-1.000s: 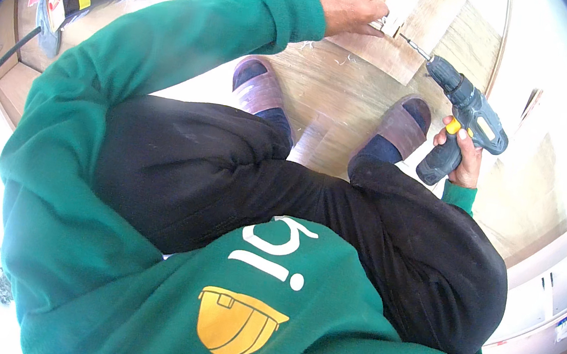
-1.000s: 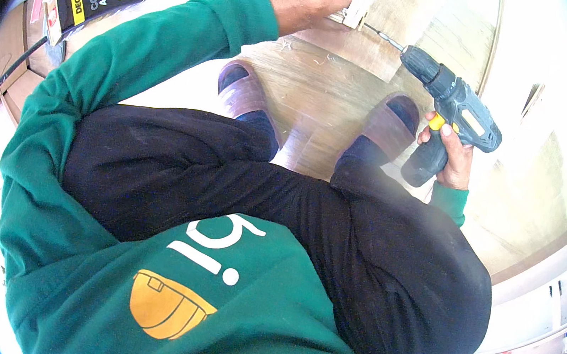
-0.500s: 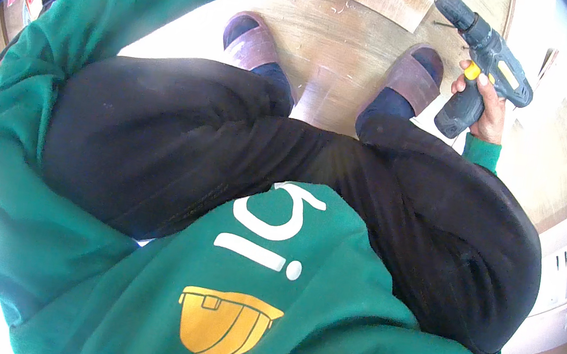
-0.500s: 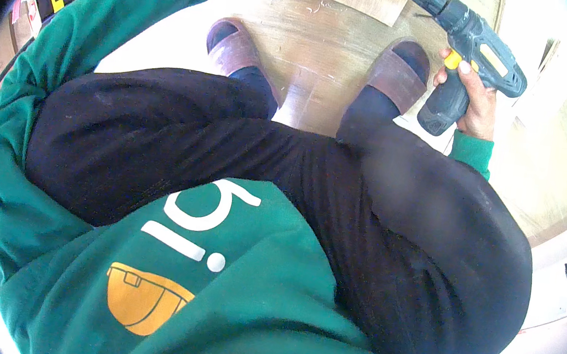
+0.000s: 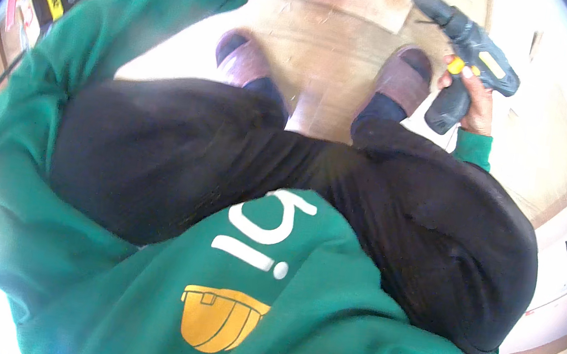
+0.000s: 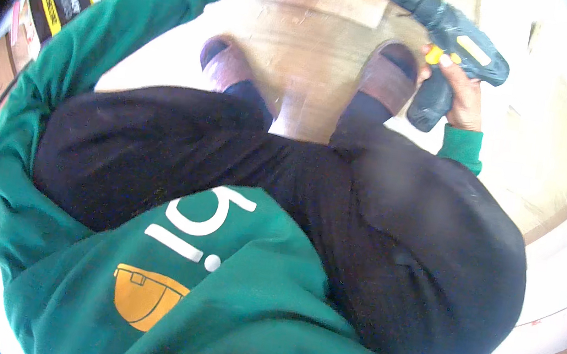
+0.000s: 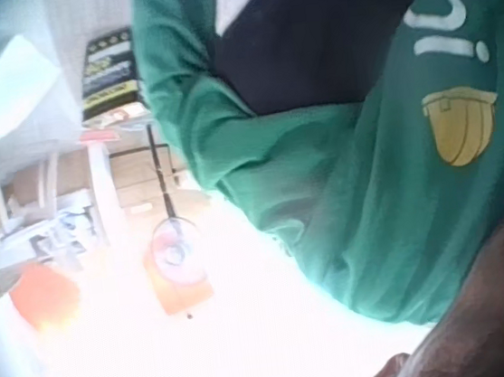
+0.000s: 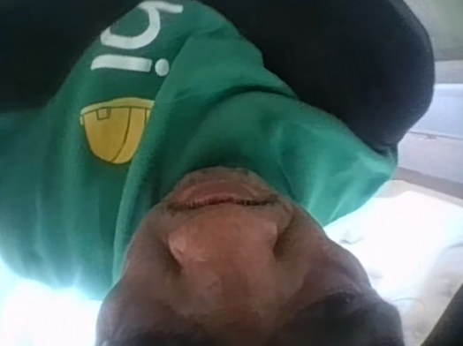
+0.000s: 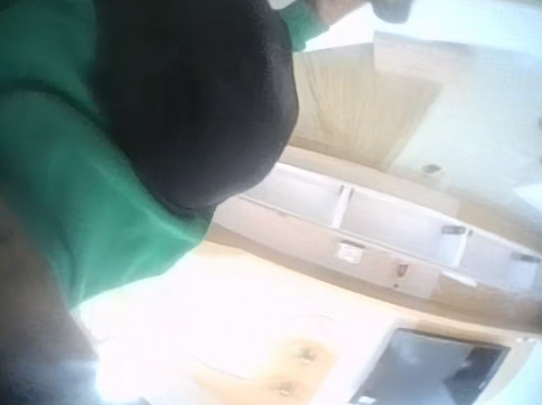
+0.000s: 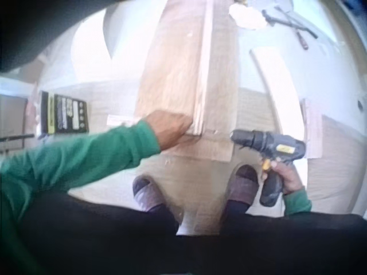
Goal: The person gathers wooden planks and screws on the floor, aligns them, and uses a cordless drill to fasten them together. They then place a white panel on top of the assembled wooden structure.
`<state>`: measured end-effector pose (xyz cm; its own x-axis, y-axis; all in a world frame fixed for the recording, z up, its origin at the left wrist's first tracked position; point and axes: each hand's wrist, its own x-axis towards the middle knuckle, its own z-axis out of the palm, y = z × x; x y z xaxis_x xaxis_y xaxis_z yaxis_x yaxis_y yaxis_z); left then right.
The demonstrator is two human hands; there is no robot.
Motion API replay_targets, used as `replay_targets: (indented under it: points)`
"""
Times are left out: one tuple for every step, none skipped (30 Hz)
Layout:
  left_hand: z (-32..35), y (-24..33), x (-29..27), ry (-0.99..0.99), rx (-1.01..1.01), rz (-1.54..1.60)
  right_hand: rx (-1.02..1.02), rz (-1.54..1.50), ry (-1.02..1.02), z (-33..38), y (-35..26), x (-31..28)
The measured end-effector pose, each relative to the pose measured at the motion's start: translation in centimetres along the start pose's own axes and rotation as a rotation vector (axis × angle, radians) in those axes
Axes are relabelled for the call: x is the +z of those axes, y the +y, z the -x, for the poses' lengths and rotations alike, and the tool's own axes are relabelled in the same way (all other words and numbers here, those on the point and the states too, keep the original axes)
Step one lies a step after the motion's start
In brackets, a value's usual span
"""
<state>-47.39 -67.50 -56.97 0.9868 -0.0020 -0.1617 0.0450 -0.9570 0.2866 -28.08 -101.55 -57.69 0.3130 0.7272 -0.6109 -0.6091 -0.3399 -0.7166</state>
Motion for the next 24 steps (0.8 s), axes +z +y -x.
replay_targets:
  points:
    - [0.4, -0.4, 1.3, 0.012, 0.039, -0.032, -0.005, 0.003, 0.001, 0.2, -0.1, -0.1]
    - [0.3, -1.2, 2.4, 0.024, 0.076, -0.066, -0.011, 0.006, 0.001, 0.3, -0.1, -0.2]
    - [-0.5, -0.2, 1.4, 0.03, 0.058, -0.005, -0.02, -0.002, 0.005, 0.4, 0.2, -0.6]
    - [-0.6, 1.1, 0.1, 0.029, 0.028, 0.055, -0.023, -0.011, -0.002, 0.4, 0.3, -0.7]
    - [-0.4, 1.0, 0.1, 0.058, 0.038, 0.06, -0.04, -0.049, -0.008, 0.2, 0.4, -0.6]
    - [0.0, 0.8, 0.5, 0.08, 0.05, 0.073, -0.036, -0.069, -0.013, 0.1, 0.3, -0.4]
    - [-0.2, 0.9, 0.3, 0.093, 0.059, 0.065, -0.037, -0.073, -0.025, 0.1, -0.1, 0.0]
    - [-0.4, 1.0, 0.1, 0.091, 0.066, 0.084, -0.038, -0.076, -0.039, 0.1, -0.4, 0.2]
    - [-0.4, 1.2, -0.1, 0.088, 0.07, 0.104, -0.035, -0.077, -0.046, 0.0, -0.5, 0.0]
    - [-0.5, 1.4, -0.5, 0.09, 0.074, 0.124, -0.033, -0.075, -0.054, 0.1, -0.4, -0.2]
    - [-0.6, 1.4, -0.5, 0.092, 0.082, 0.154, -0.03, -0.071, -0.063, 0.1, -0.3, -0.3]
    - [-0.7, 1.4, -0.4, 0.089, 0.088, 0.146, -0.032, -0.069, -0.066, 0.0, -0.3, -0.5]
    - [-0.7, 1.3, -0.4, 0.083, 0.09, 0.134, -0.034, -0.07, -0.074, -0.2, -0.2, -0.5]
    - [-0.7, 1.2, -0.5, 0.077, 0.092, 0.122, -0.035, -0.071, -0.083, -0.4, -0.2, -0.6]
    - [-0.7, 1.2, -0.7, 0.072, 0.088, 0.122, -0.017, -0.059, -0.067, -0.4, -0.2, -0.7]
    - [-0.6, 1.5, -0.8, 0.068, 0.088, 0.132, -0.019, -0.062, -0.06, -0.3, -0.2, -0.7]
    - [-0.6, 1.6, -0.8, 0.064, 0.087, 0.143, -0.021, -0.065, -0.054, -0.4, -0.3, -0.6]
    - [-0.5, 1.5, -0.7, 0.019, 0.079, 0.121, -0.023, -0.068, -0.048, -0.3, -0.3, -0.5]
    - [-0.4, 1.3, -0.8, -0.028, 0.068, 0.099, -0.009, -0.073, -0.037, -0.3, -0.5, -0.4]
    - [-0.3, 1.2, -1.0, -0.074, 0.056, 0.077, 0.005, -0.078, -0.026, -0.1, -0.8, -0.3]
    - [-0.4, 1.0, -1.1, -0.045, 0.063, 0.08, 0.019, -0.083, -0.015, 0.0, -0.9, -0.2]
    - [-0.4, 1.0, -1.0, -0.016, 0.068, 0.085, 0.017, -0.08, -0.018, 0.0, -1.1, 0.0]
    - [-0.4, 0.9, -1.0, 0.013, 0.074, 0.09, 0.014, -0.078, -0.022, 0.1, -1.3, 0.2]
    - [-0.3, 0.9, -1.0, 0.009, 0.074, 0.09, 0.012, -0.076, -0.025, 0.1, -1.4, 0.3]
